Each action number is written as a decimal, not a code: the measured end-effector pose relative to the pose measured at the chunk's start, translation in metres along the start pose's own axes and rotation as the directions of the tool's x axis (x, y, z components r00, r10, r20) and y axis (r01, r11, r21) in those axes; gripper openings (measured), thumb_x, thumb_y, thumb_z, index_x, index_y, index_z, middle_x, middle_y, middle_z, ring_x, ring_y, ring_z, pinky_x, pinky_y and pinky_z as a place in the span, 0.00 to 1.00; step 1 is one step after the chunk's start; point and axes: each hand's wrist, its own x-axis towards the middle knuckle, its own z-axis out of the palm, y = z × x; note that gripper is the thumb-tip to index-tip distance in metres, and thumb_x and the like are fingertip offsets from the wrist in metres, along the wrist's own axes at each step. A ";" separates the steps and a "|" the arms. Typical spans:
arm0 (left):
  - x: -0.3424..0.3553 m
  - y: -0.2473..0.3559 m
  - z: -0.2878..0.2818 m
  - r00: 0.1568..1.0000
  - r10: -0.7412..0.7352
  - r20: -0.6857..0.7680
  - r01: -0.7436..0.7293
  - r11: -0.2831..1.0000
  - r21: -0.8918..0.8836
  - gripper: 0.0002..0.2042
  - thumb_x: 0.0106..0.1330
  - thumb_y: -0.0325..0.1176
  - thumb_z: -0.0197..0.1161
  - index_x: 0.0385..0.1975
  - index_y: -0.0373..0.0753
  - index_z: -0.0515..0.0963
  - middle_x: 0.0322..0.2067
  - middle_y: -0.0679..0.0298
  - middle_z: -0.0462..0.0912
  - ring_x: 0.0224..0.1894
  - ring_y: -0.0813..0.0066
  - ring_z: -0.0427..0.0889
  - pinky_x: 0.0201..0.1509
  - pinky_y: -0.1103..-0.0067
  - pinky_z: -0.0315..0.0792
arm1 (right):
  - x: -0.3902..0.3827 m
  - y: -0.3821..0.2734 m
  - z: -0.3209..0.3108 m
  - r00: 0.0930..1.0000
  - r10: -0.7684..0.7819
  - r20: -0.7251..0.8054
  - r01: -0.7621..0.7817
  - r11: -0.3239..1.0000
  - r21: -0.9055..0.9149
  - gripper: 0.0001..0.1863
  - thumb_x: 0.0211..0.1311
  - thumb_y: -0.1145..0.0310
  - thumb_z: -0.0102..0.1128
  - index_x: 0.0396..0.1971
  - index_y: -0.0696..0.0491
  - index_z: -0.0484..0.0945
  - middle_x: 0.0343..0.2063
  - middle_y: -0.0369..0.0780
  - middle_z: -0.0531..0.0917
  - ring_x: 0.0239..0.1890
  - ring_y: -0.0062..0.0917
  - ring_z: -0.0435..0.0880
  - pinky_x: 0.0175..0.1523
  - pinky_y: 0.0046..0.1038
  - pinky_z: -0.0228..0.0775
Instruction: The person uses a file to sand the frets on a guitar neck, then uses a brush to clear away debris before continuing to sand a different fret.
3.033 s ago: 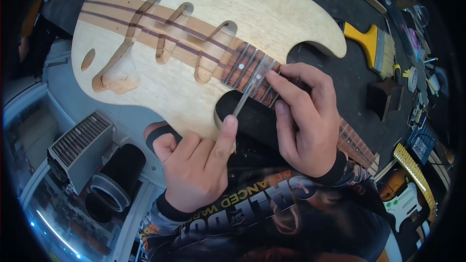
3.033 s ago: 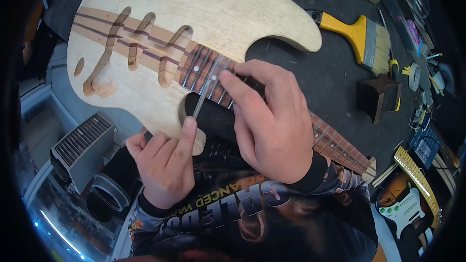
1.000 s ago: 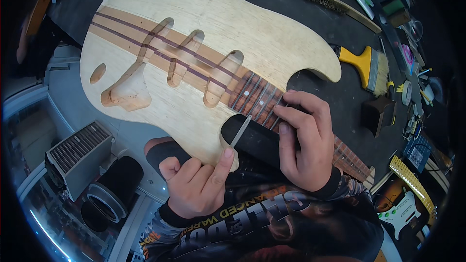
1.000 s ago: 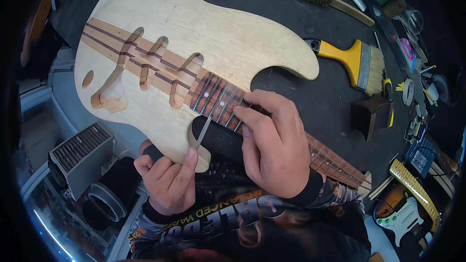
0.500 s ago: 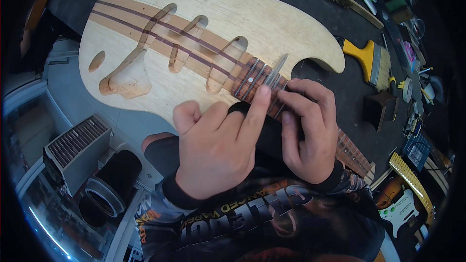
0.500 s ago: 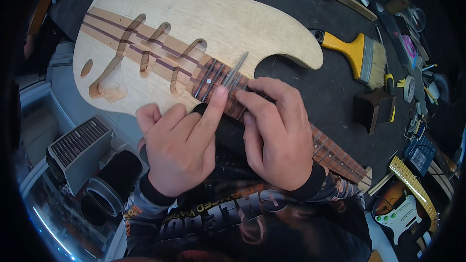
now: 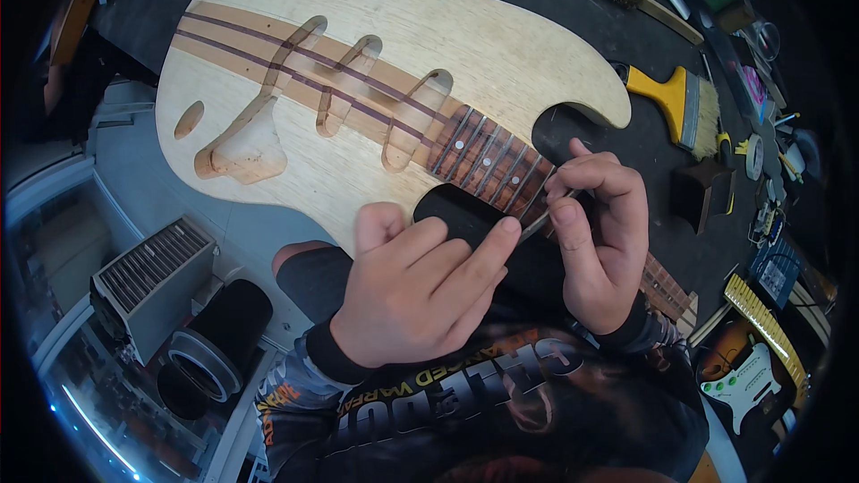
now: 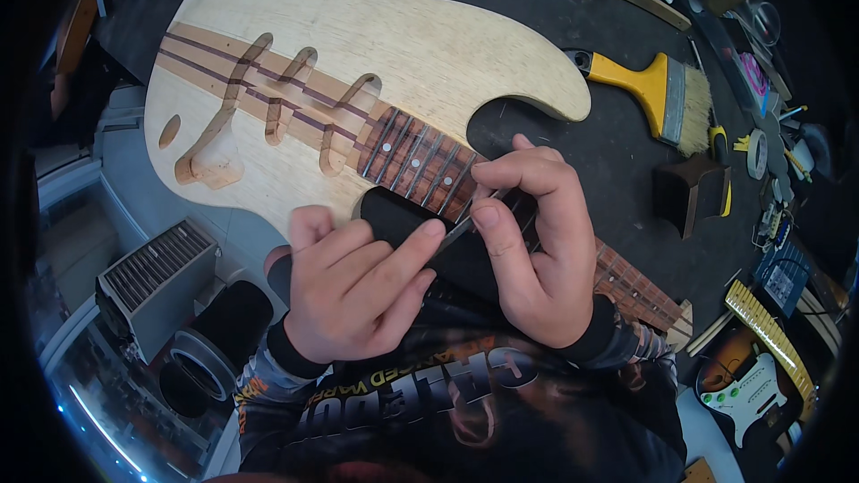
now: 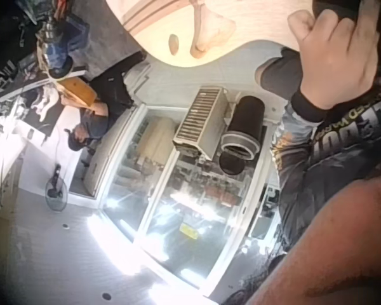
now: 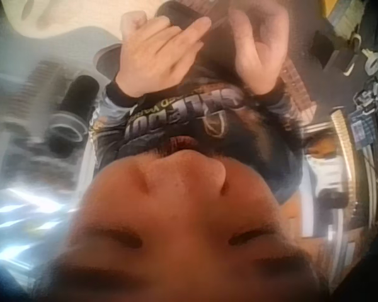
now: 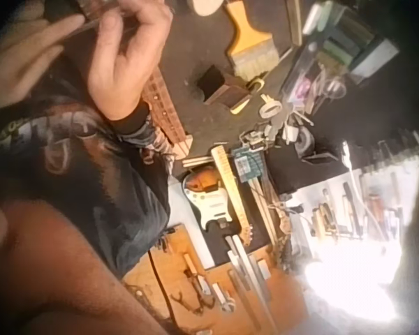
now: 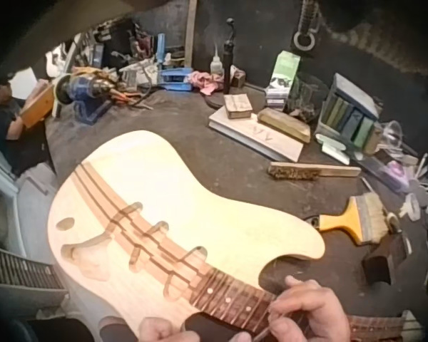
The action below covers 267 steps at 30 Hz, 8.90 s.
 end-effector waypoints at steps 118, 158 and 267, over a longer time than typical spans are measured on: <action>-0.018 -0.011 -0.027 0.974 -0.166 0.154 0.143 0.978 0.149 0.30 0.60 0.27 0.71 0.67 0.32 0.86 0.28 0.71 0.75 0.31 0.68 0.73 0.49 0.61 0.58 | 0.011 -0.015 0.019 0.983 -0.054 0.174 0.146 0.807 -0.572 0.31 0.57 0.69 0.86 0.62 0.50 0.86 0.64 0.48 0.85 0.64 0.48 0.86 0.73 0.63 0.79; 0.007 -0.013 -0.026 0.976 -0.161 0.145 0.144 0.982 0.124 0.24 0.66 0.19 0.74 0.64 0.32 0.88 0.28 0.71 0.81 0.31 0.68 0.74 0.47 0.63 0.58 | 0.012 -0.011 0.017 0.982 -0.063 0.178 0.156 0.799 -0.581 0.31 0.58 0.69 0.85 0.63 0.50 0.85 0.65 0.48 0.84 0.64 0.50 0.86 0.73 0.64 0.78; -0.038 -0.001 -0.015 0.991 -0.118 0.058 0.093 0.939 0.330 0.29 0.62 0.26 0.70 0.68 0.31 0.88 0.24 0.72 0.68 0.28 0.72 0.70 0.42 0.67 0.60 | 0.011 -0.016 0.019 0.972 -0.039 0.233 0.183 0.746 -0.640 0.37 0.58 0.71 0.83 0.70 0.38 0.88 0.65 0.45 0.83 0.67 0.42 0.84 0.78 0.64 0.74</action>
